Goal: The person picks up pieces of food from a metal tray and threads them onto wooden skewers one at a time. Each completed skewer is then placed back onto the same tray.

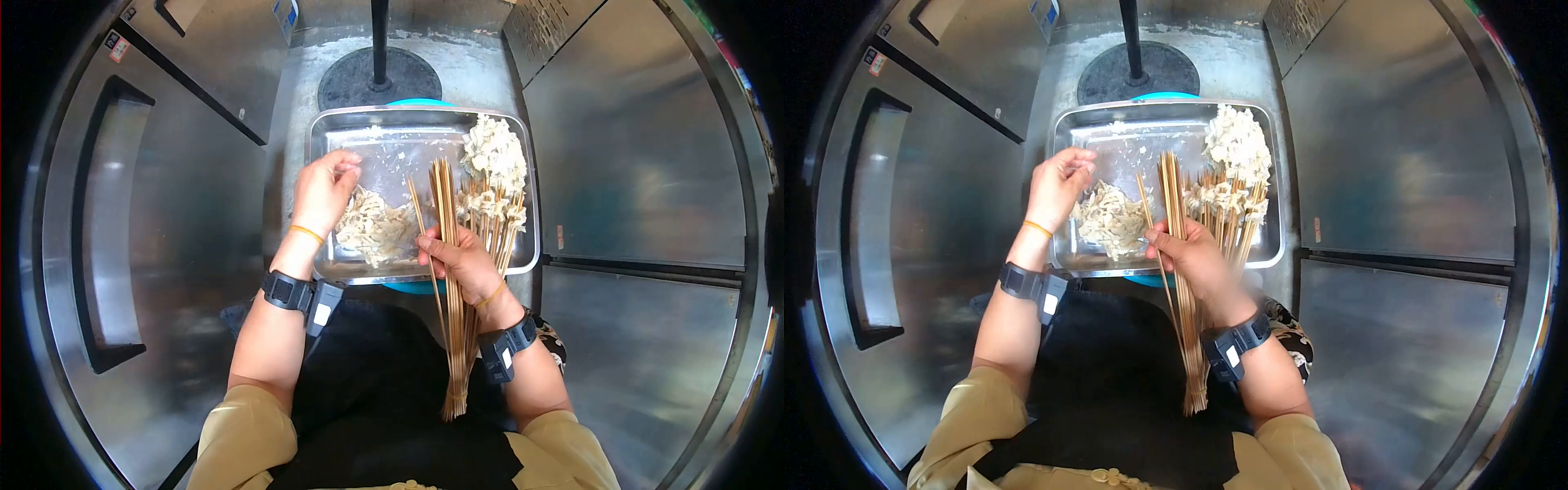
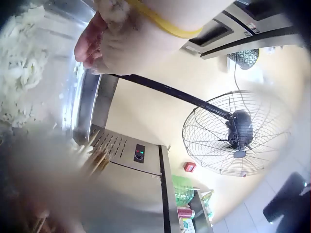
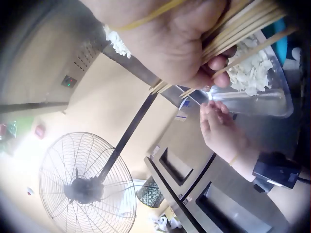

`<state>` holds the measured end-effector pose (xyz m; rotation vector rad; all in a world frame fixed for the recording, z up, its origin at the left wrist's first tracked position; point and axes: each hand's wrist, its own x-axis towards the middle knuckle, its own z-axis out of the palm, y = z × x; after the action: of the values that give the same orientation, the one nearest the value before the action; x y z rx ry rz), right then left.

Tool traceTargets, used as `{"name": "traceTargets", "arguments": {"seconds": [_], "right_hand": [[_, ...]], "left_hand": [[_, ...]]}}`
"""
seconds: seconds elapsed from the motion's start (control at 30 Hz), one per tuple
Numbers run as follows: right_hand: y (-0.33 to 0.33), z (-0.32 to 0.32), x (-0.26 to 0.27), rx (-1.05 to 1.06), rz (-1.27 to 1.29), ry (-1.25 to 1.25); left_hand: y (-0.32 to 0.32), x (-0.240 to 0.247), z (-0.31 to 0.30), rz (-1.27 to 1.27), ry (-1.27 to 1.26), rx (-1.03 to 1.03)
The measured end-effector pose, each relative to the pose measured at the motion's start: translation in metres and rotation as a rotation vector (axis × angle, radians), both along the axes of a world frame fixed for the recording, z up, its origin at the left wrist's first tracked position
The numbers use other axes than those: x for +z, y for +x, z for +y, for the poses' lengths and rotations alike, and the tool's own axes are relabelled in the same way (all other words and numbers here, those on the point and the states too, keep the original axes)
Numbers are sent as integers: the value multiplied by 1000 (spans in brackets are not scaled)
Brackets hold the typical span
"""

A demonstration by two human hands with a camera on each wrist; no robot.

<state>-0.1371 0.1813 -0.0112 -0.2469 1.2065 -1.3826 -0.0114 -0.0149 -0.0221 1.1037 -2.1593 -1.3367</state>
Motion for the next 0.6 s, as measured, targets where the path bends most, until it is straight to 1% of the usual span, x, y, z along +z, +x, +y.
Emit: {"name": "traceTargets", "arguments": {"seconds": [0.03,0.13,0.17,0.27,0.3,0.4,0.5,0.6], "right_hand": [[-1,0,0,1,-7,2],[-2,2,-1,14,-17,-7],[-2,2,-1,17,-19,-13],[-2,3,2,30,-8,12],[-2,3,3,31,-9,16],[-3,2,4,39,-14,22],[-3,3,4,39,-21,30],[-3,3,4,40,-19,32]], "left_hand": [[3,2,-3,-126,-172,2],[6,-4,1,-324,-303,-185],[5,-5,4,-367,-308,-217],[-1,-11,15,-396,-327,-258],[-2,-11,18,-454,-351,-278],[-4,-27,21,-487,-474,-231],[-4,-31,16,-452,-222,-237],[-2,-27,11,-283,31,-210]]}}
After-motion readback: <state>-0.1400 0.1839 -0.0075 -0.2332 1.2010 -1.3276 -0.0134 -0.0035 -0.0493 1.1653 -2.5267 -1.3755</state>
